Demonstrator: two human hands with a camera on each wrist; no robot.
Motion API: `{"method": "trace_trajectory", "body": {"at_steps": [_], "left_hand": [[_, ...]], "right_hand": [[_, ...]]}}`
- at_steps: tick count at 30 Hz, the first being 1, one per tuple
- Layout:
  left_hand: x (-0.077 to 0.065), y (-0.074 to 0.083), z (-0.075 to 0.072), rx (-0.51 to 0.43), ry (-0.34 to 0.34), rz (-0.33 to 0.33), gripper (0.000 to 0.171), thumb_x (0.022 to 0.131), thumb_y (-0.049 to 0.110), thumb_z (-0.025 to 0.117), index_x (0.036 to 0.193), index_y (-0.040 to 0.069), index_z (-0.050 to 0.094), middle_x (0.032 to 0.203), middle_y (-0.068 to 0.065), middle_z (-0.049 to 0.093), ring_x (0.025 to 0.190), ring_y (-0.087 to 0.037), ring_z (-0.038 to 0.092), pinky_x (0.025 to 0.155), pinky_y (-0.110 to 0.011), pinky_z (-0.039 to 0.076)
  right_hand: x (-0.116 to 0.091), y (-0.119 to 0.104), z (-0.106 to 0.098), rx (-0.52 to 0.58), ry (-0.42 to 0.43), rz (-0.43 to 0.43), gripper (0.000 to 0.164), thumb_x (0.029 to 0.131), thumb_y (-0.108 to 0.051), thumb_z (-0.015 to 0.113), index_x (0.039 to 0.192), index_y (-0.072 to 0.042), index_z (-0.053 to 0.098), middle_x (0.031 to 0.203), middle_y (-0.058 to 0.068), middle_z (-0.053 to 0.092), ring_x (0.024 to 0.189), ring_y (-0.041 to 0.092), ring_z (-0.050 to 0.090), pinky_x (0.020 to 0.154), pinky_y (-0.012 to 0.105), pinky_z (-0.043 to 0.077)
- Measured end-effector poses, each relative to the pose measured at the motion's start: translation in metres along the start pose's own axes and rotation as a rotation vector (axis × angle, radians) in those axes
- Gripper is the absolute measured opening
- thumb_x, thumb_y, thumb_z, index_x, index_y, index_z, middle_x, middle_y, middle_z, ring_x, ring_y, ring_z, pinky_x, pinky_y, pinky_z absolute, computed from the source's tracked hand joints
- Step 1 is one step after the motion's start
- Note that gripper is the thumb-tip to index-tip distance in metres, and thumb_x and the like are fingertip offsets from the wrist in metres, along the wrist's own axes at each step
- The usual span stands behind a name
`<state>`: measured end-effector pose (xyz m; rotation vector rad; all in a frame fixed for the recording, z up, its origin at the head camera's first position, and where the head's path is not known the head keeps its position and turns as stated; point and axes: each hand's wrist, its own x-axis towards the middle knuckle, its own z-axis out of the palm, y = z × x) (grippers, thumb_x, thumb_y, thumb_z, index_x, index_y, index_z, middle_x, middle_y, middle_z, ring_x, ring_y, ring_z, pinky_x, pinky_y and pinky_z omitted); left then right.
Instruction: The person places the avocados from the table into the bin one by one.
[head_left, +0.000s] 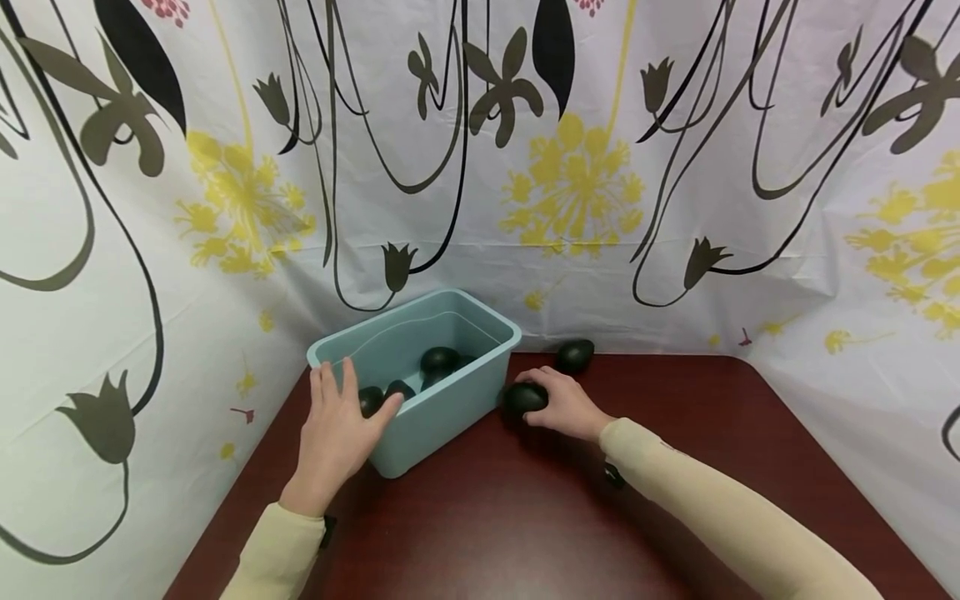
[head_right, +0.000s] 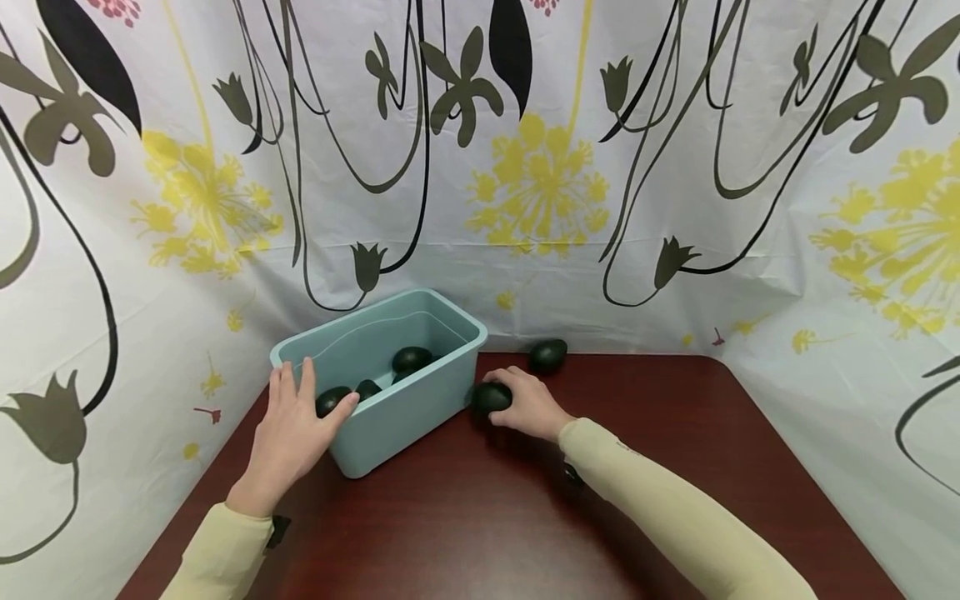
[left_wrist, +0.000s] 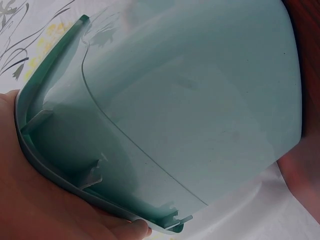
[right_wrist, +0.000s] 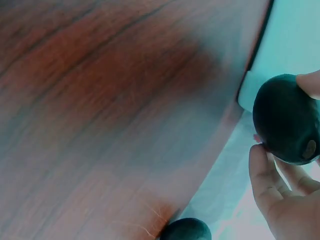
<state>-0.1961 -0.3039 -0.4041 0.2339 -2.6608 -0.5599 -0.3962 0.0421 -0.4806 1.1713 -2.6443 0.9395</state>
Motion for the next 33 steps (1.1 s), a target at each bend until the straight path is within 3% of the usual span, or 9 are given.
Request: {"method": "trace_trajectory", "body": {"at_steps": [7, 14, 22, 33], "left_hand": [[0.0, 0.0, -0.001, -0.001, 0.001, 0.001, 0.115, 0.087, 0.085, 0.039, 0.161, 0.001, 0.012, 0.162, -0.031, 0.007, 0.149, -0.048, 0.007, 0.083, -0.071, 0.047], [0.0, 0.001, -0.001, -0.001, 0.003, 0.007, 0.115, 0.087, 0.084, 0.04, 0.16, 0.0, 0.013, 0.161, -0.032, 0.008, 0.148, -0.049, 0.008, 0.083, -0.071, 0.048], [0.001, 0.0, -0.001, 0.005, -0.001, 0.007, 0.116, 0.087, 0.085, 0.039, 0.161, 0.0, 0.011, 0.161, -0.032, 0.008, 0.149, -0.049, 0.007, 0.083, -0.07, 0.048], [-0.001, 0.0, -0.001, 0.006, -0.001, 0.001, 0.115, 0.087, 0.085, 0.039, 0.16, -0.001, 0.014, 0.161, -0.032, 0.008, 0.149, -0.049, 0.007, 0.084, -0.071, 0.047]], "right_hand": [[-0.007, -0.003, -0.014, 0.059, 0.005, -0.022, 0.058, 0.082, -0.029, 0.081, 0.136, -0.027, 0.061, 0.13, -0.015, 0.053, 0.105, 0.01, 0.058, 0.086, 0.039, 0.051], [-0.013, -0.008, -0.027, 0.107, 0.038, -0.018, 0.059, 0.084, -0.03, 0.081, 0.137, -0.037, 0.056, 0.132, -0.017, 0.054, 0.101, 0.009, 0.059, 0.082, 0.039, 0.052], [-0.015, -0.016, -0.041, 0.142, 0.074, -0.03, 0.061, 0.085, -0.034, 0.082, 0.14, -0.028, 0.056, 0.133, -0.019, 0.053, 0.109, 0.007, 0.057, 0.086, 0.04, 0.051], [-0.013, -0.034, -0.059, 0.177, 0.119, -0.031, 0.059, 0.086, -0.044, 0.08, 0.139, -0.039, 0.055, 0.127, -0.016, 0.056, 0.102, 0.013, 0.057, 0.08, 0.041, 0.052]]}}
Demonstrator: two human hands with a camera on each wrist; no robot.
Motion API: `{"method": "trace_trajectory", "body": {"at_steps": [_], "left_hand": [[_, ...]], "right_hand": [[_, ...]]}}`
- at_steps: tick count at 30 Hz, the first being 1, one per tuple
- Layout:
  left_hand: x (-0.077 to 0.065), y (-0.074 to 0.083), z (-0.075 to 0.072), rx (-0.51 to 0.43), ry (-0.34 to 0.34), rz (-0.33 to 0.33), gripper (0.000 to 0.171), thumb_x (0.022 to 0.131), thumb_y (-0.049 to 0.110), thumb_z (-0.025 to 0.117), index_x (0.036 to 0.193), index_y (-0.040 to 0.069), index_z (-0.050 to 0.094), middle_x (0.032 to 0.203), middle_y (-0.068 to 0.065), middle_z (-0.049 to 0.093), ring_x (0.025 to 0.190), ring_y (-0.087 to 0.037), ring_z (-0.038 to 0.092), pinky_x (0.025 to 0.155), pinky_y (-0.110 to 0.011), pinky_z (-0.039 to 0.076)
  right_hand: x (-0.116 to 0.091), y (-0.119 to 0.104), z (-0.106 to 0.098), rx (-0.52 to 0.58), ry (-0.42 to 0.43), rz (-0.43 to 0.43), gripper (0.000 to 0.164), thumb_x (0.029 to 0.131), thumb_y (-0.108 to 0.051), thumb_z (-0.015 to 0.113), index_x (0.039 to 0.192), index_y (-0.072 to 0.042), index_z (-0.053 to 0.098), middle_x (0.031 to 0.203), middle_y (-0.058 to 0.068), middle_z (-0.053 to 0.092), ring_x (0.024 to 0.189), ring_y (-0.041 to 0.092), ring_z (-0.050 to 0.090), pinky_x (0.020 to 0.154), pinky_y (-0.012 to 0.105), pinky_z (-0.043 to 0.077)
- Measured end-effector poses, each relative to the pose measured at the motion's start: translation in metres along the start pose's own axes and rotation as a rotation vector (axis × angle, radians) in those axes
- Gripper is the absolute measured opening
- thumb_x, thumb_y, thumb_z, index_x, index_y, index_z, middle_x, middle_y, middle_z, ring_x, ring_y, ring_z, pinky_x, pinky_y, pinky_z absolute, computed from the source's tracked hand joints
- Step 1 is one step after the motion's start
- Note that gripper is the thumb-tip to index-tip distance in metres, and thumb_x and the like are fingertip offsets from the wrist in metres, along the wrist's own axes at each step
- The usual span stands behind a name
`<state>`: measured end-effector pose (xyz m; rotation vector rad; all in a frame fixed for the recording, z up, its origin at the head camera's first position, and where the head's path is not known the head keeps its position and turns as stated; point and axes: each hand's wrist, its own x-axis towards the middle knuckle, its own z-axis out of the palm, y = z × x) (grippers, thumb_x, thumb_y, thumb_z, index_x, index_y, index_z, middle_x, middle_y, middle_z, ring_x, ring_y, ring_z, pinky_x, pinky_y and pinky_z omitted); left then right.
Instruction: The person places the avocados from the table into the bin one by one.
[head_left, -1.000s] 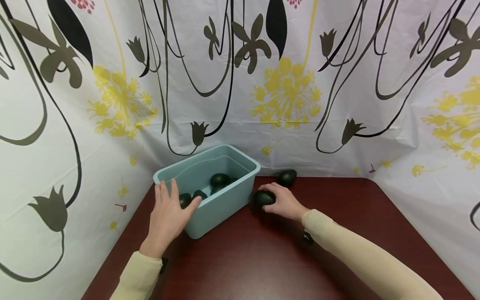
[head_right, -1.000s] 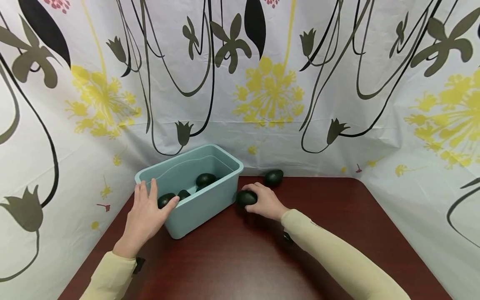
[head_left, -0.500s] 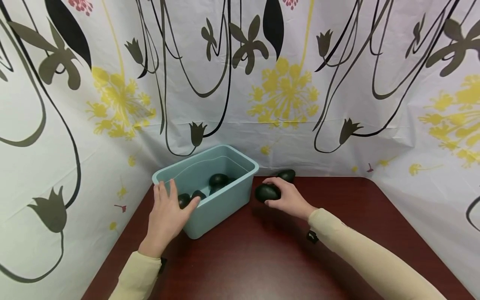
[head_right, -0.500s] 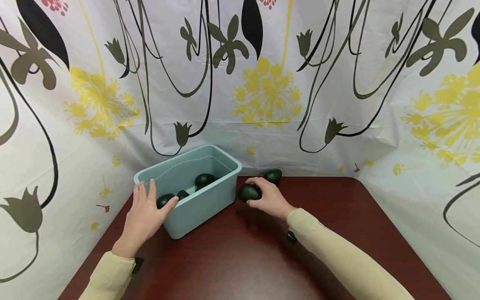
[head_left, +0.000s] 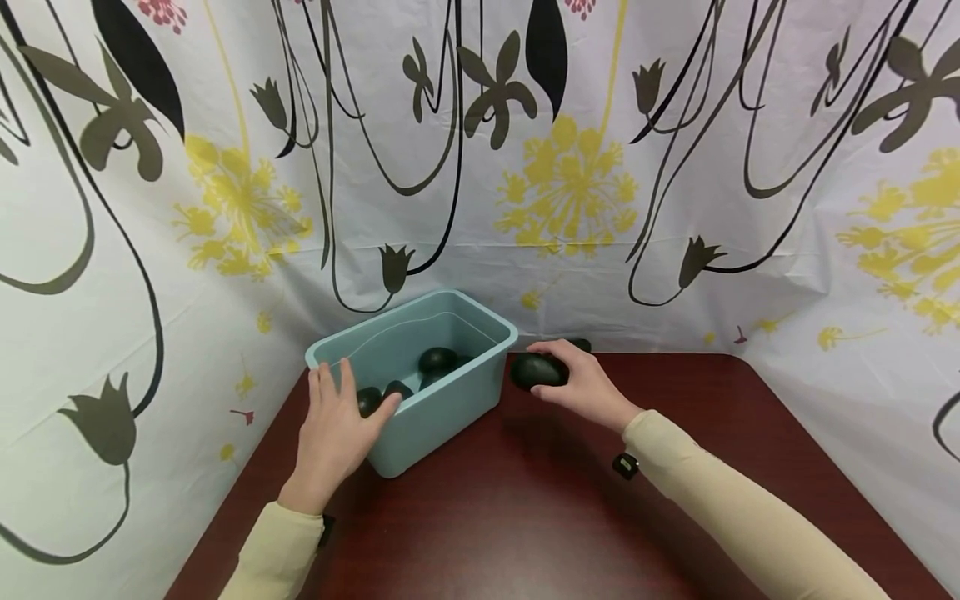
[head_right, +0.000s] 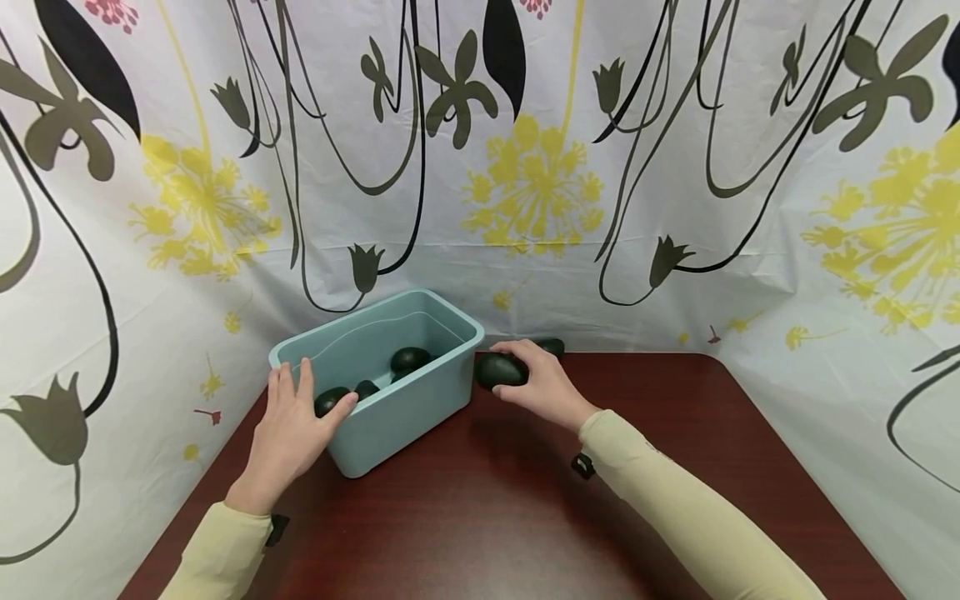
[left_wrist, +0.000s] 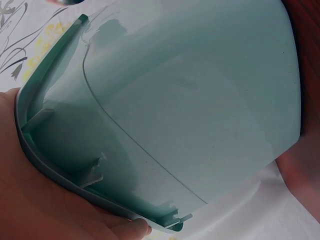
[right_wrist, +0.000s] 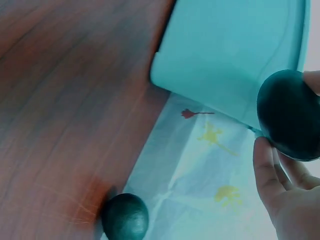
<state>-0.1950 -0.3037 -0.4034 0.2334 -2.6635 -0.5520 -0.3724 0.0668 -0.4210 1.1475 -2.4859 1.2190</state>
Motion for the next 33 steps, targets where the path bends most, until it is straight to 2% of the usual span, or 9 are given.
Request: {"method": "trace_trajectory", "body": {"at_steps": [4, 15, 24, 33], "left_hand": [[0.001, -0.001, -0.001, 0.0, 0.003, -0.004, 0.116, 0.086, 0.085, 0.039, 0.16, -0.001, 0.014, 0.161, -0.032, 0.008, 0.149, -0.049, 0.007, 0.084, -0.071, 0.047], [0.002, -0.002, 0.0, 0.008, -0.002, -0.003, 0.117, 0.086, 0.086, 0.039, 0.161, 0.0, 0.012, 0.162, -0.031, 0.007, 0.148, -0.049, 0.008, 0.083, -0.069, 0.048], [0.003, 0.001, -0.001, 0.001, 0.008, -0.001, 0.116, 0.086, 0.085, 0.038, 0.161, 0.0, 0.012, 0.162, -0.031, 0.008, 0.148, -0.048, 0.008, 0.083, -0.069, 0.049], [-0.001, 0.0, 0.003, 0.006, 0.02, -0.003, 0.117, 0.085, 0.086, 0.039, 0.16, 0.0, 0.014, 0.162, -0.031, 0.009, 0.148, -0.047, 0.009, 0.081, -0.067, 0.051]], "right_hand": [[0.006, -0.008, -0.003, 0.006, 0.017, -0.006, 0.058, 0.086, -0.047, 0.079, 0.138, -0.046, 0.053, 0.128, -0.017, 0.055, 0.103, 0.012, 0.057, 0.08, 0.042, 0.051], [0.021, -0.027, -0.006, 0.057, 0.03, -0.016, 0.06, 0.087, -0.051, 0.076, 0.141, -0.041, 0.054, 0.129, -0.017, 0.055, 0.104, 0.014, 0.056, 0.08, 0.044, 0.051], [0.038, -0.04, -0.005, 0.077, 0.054, -0.04, 0.057, 0.088, -0.05, 0.075, 0.14, -0.046, 0.052, 0.132, -0.017, 0.053, 0.107, 0.012, 0.057, 0.083, 0.042, 0.052], [0.053, -0.047, 0.003, 0.134, 0.036, -0.066, 0.061, 0.089, -0.043, 0.077, 0.144, -0.035, 0.053, 0.137, -0.013, 0.051, 0.111, 0.013, 0.056, 0.086, 0.042, 0.053]]}}
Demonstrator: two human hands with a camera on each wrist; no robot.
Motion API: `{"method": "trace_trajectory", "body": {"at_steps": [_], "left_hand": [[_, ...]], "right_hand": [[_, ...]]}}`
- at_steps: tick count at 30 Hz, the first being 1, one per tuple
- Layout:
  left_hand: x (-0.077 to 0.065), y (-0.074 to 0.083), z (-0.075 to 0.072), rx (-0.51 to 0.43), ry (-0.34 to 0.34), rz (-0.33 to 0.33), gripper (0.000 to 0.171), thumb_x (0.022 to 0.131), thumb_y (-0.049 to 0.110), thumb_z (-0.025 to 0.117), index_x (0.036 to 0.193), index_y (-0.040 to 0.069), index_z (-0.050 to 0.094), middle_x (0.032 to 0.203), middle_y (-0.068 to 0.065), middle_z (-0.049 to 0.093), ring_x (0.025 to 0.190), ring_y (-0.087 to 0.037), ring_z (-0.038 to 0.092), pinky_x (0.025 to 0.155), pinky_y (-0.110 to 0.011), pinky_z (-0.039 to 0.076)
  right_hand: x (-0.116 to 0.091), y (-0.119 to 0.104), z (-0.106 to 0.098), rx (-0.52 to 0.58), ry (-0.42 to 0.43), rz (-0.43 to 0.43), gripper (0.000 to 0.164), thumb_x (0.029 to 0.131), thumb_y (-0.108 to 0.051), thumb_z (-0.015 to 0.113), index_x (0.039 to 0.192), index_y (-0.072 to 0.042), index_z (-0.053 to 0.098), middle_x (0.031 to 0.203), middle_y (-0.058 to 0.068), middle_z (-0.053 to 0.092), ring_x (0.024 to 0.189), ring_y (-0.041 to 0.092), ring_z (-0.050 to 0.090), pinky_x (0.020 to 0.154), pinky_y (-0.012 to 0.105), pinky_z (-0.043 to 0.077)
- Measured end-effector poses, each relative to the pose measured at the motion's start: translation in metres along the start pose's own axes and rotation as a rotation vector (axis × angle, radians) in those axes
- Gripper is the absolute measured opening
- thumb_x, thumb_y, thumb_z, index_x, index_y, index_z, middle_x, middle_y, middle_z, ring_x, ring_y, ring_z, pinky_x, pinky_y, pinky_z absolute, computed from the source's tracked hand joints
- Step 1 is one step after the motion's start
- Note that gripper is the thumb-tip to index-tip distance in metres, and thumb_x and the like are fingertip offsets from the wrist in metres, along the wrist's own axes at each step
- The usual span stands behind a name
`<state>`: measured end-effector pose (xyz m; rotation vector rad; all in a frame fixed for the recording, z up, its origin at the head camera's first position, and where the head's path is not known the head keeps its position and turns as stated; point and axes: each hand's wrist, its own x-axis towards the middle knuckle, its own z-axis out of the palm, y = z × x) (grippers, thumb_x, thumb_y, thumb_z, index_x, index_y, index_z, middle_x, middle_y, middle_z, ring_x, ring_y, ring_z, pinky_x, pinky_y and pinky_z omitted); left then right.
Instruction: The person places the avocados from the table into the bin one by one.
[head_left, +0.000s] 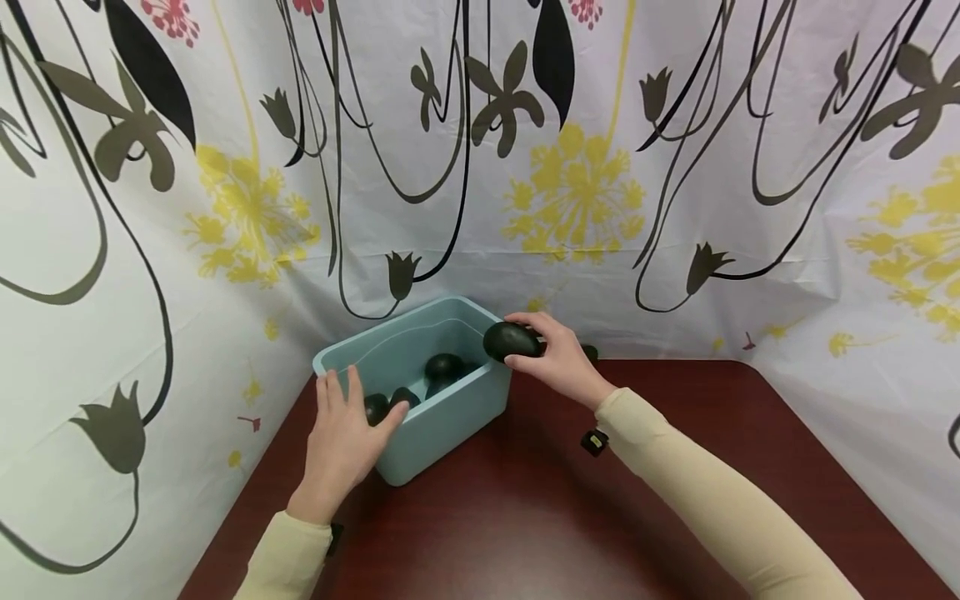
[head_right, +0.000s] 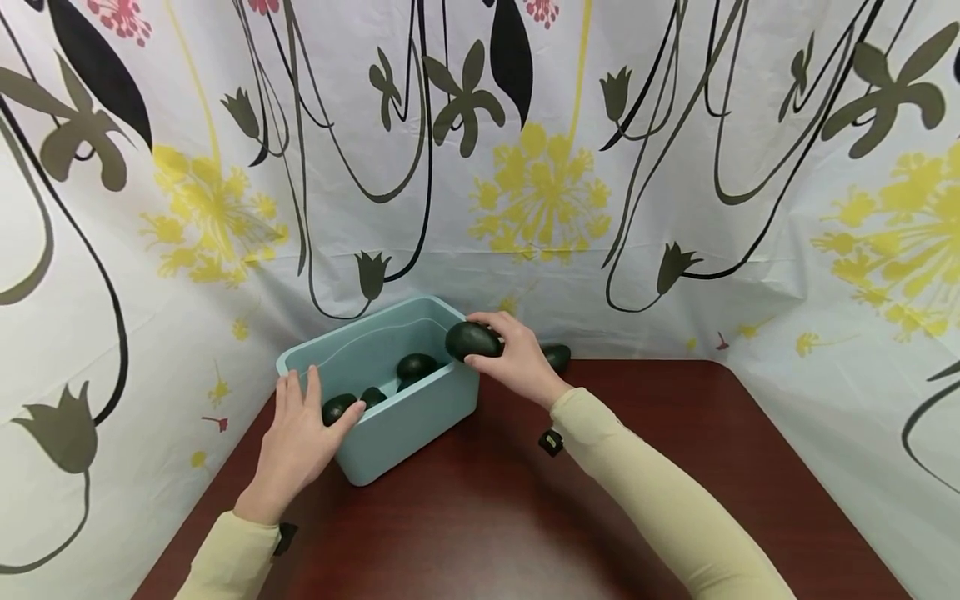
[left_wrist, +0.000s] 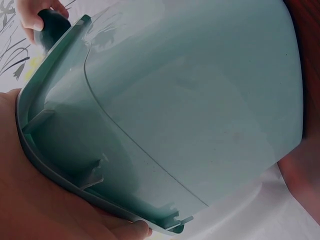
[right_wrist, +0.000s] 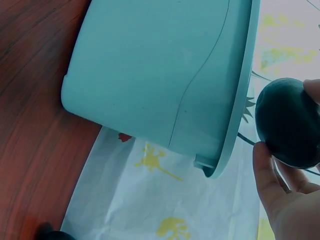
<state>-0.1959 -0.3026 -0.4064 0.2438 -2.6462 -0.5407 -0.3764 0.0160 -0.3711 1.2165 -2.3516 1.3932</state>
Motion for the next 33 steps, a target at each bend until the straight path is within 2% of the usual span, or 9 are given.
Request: {"method": "trace_trajectory", "body": {"at_steps": [5, 14, 26, 33], "left_hand": [[-0.002, -0.001, 0.002, -0.008, 0.013, 0.003, 0.116, 0.086, 0.085, 0.04, 0.16, 0.0, 0.015, 0.162, -0.031, 0.01, 0.148, -0.047, 0.01, 0.079, -0.066, 0.052], [-0.001, -0.004, 0.0, -0.008, 0.02, -0.025, 0.115, 0.087, 0.084, 0.039, 0.16, -0.001, 0.014, 0.161, -0.032, 0.009, 0.147, -0.048, 0.01, 0.082, -0.067, 0.051], [0.001, -0.001, 0.001, -0.008, -0.019, -0.019, 0.116, 0.086, 0.085, 0.038, 0.161, 0.0, 0.01, 0.162, -0.03, 0.006, 0.149, -0.047, 0.006, 0.084, -0.068, 0.049], [0.0, 0.002, -0.001, -0.002, -0.026, -0.014, 0.116, 0.086, 0.085, 0.038, 0.16, 0.0, 0.011, 0.162, -0.03, 0.006, 0.149, -0.048, 0.007, 0.084, -0.068, 0.05]], "right_hand": [[0.012, -0.001, 0.005, -0.015, -0.01, 0.014, 0.059, 0.089, -0.046, 0.076, 0.142, -0.043, 0.051, 0.136, -0.015, 0.052, 0.112, 0.012, 0.056, 0.087, 0.042, 0.051], [0.045, -0.002, 0.014, -0.021, -0.053, 0.012, 0.057, 0.088, -0.049, 0.076, 0.14, -0.044, 0.052, 0.137, -0.016, 0.052, 0.116, 0.009, 0.053, 0.092, 0.043, 0.048], [0.063, 0.004, 0.034, -0.047, -0.084, -0.016, 0.056, 0.089, -0.043, 0.076, 0.14, -0.042, 0.053, 0.132, -0.014, 0.053, 0.108, 0.011, 0.056, 0.088, 0.04, 0.049], [0.074, 0.003, 0.044, -0.042, -0.12, 0.025, 0.057, 0.09, -0.04, 0.077, 0.142, -0.035, 0.054, 0.14, -0.009, 0.052, 0.115, 0.013, 0.054, 0.092, 0.041, 0.048]]}}
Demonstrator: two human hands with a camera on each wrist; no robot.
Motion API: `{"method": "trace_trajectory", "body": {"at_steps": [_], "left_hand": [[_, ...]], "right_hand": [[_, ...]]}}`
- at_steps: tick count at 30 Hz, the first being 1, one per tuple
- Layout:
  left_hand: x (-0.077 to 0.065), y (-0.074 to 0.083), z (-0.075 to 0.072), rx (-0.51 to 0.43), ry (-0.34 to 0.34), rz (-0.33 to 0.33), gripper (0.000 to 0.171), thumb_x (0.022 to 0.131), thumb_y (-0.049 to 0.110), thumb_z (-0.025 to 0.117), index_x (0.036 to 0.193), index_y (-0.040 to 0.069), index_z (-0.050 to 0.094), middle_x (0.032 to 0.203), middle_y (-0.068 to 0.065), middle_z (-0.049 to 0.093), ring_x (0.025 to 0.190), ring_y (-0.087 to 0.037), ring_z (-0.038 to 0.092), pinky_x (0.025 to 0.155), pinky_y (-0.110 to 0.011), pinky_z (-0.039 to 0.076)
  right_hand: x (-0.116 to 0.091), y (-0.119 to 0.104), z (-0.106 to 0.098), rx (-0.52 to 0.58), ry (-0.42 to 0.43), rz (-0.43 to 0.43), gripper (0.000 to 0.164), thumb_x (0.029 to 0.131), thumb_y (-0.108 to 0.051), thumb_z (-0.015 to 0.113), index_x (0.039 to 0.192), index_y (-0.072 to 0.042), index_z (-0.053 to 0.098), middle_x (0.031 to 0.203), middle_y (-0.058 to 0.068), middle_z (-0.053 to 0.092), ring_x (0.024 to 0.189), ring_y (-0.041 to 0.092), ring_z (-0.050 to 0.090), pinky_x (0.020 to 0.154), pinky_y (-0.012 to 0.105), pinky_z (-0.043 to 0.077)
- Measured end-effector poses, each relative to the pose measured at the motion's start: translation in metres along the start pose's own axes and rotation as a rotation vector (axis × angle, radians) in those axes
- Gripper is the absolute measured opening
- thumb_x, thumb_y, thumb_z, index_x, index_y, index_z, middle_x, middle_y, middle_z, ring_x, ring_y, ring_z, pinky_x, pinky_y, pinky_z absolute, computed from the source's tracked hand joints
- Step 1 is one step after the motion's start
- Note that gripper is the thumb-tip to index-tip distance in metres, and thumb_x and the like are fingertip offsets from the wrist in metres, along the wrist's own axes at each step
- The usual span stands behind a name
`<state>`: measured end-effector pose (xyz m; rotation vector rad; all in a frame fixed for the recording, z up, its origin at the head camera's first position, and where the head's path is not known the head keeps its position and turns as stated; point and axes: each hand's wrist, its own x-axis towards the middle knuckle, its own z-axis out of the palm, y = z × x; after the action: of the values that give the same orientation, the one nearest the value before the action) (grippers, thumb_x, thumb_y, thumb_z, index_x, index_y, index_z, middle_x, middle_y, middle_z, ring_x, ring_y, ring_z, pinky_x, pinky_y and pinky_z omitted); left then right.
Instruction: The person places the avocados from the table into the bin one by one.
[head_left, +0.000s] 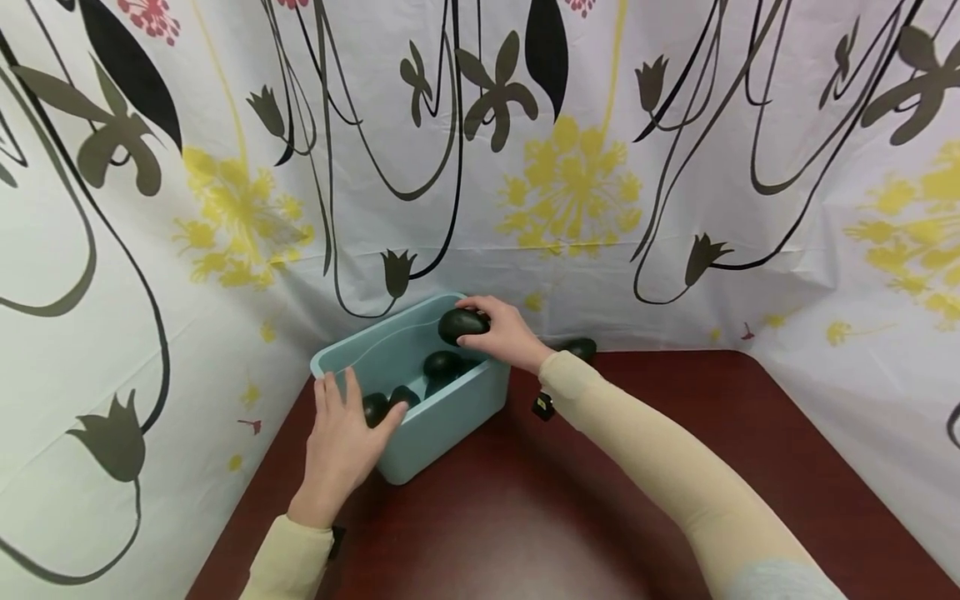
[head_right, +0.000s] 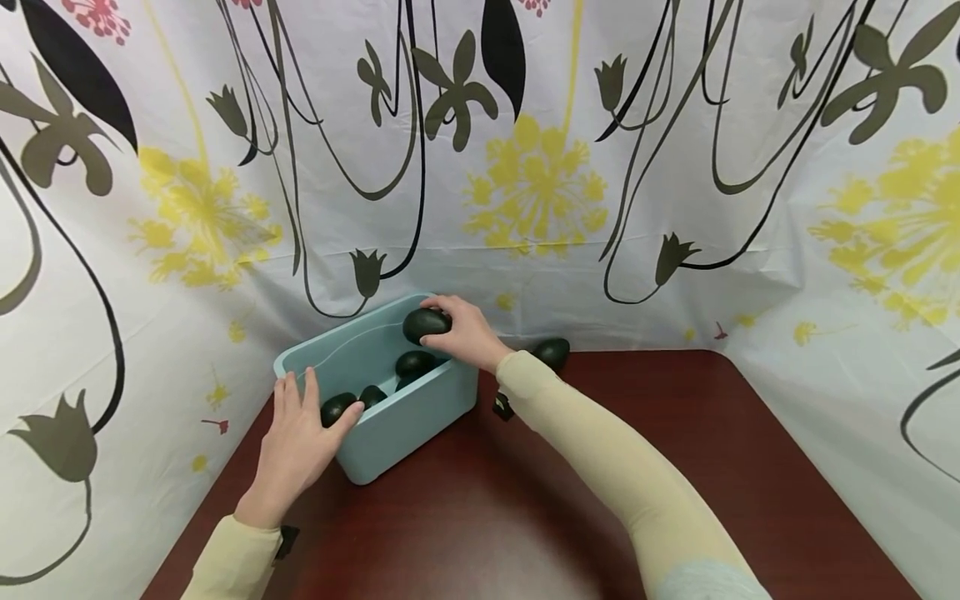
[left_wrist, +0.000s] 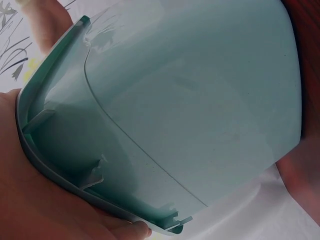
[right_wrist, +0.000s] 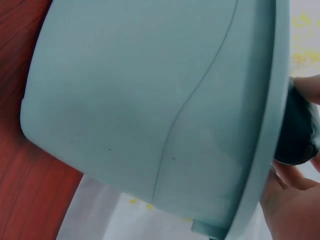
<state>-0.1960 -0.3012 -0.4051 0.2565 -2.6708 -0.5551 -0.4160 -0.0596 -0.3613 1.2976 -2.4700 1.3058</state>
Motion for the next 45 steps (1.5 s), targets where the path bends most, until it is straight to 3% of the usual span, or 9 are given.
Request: {"method": "trace_trajectory", "body": {"at_steps": [5, 10, 18, 26, 35, 41, 45], "left_hand": [[0.002, 0.0, 0.001, 0.003, 0.013, 0.013, 0.116, 0.086, 0.085, 0.039, 0.16, 0.0, 0.013, 0.162, -0.03, 0.008, 0.149, -0.048, 0.008, 0.083, -0.067, 0.05], [0.002, 0.0, 0.0, 0.007, 0.017, 0.016, 0.116, 0.086, 0.085, 0.04, 0.16, -0.001, 0.014, 0.162, -0.031, 0.008, 0.148, -0.048, 0.009, 0.082, -0.068, 0.05], [0.002, -0.001, -0.001, 0.011, 0.021, 0.02, 0.116, 0.087, 0.084, 0.039, 0.16, -0.002, 0.014, 0.161, -0.032, 0.008, 0.148, -0.049, 0.009, 0.082, -0.067, 0.051], [0.001, -0.003, 0.0, 0.011, 0.023, 0.023, 0.115, 0.087, 0.083, 0.04, 0.159, -0.003, 0.015, 0.161, -0.032, 0.01, 0.147, -0.049, 0.01, 0.081, -0.067, 0.051], [0.001, -0.003, 0.0, 0.001, 0.019, 0.017, 0.115, 0.087, 0.083, 0.04, 0.16, -0.002, 0.014, 0.161, -0.032, 0.009, 0.147, -0.049, 0.01, 0.082, -0.067, 0.05], [0.001, -0.003, 0.0, 0.001, 0.026, 0.019, 0.114, 0.087, 0.083, 0.041, 0.16, -0.001, 0.014, 0.162, -0.031, 0.009, 0.148, -0.049, 0.009, 0.081, -0.067, 0.051], [0.0, -0.003, 0.001, -0.007, 0.028, 0.024, 0.113, 0.088, 0.082, 0.042, 0.16, -0.002, 0.015, 0.162, -0.031, 0.009, 0.148, -0.048, 0.009, 0.081, -0.067, 0.051]], "right_hand": [[0.007, 0.002, 0.005, -0.023, -0.023, 0.024, 0.059, 0.089, -0.037, 0.077, 0.143, -0.027, 0.055, 0.138, -0.006, 0.053, 0.114, 0.014, 0.054, 0.09, 0.04, 0.049], [0.013, 0.003, 0.011, -0.072, -0.052, 0.022, 0.057, 0.089, -0.036, 0.078, 0.141, -0.026, 0.057, 0.134, -0.005, 0.055, 0.113, 0.014, 0.054, 0.091, 0.039, 0.048], [0.013, -0.001, 0.014, -0.045, -0.083, 0.03, 0.054, 0.093, -0.026, 0.075, 0.143, -0.019, 0.055, 0.135, -0.001, 0.055, 0.117, 0.026, 0.059, 0.095, 0.039, 0.049], [0.009, 0.0, 0.013, -0.047, -0.083, 0.009, 0.054, 0.094, -0.028, 0.074, 0.143, -0.017, 0.055, 0.135, -0.002, 0.055, 0.114, 0.016, 0.058, 0.095, 0.04, 0.049], [0.003, -0.005, 0.0, -0.046, -0.104, -0.016, 0.054, 0.095, -0.032, 0.072, 0.145, -0.021, 0.054, 0.138, -0.001, 0.053, 0.12, 0.023, 0.057, 0.094, 0.038, 0.05], [-0.004, -0.012, -0.013, -0.032, -0.117, -0.073, 0.052, 0.096, -0.033, 0.071, 0.145, -0.024, 0.053, 0.142, 0.0, 0.051, 0.12, 0.015, 0.054, 0.097, 0.038, 0.049], [-0.01, -0.015, -0.026, -0.042, -0.101, -0.108, 0.05, 0.096, -0.034, 0.07, 0.143, -0.031, 0.053, 0.14, -0.006, 0.051, 0.119, 0.012, 0.053, 0.099, 0.042, 0.048]]}}
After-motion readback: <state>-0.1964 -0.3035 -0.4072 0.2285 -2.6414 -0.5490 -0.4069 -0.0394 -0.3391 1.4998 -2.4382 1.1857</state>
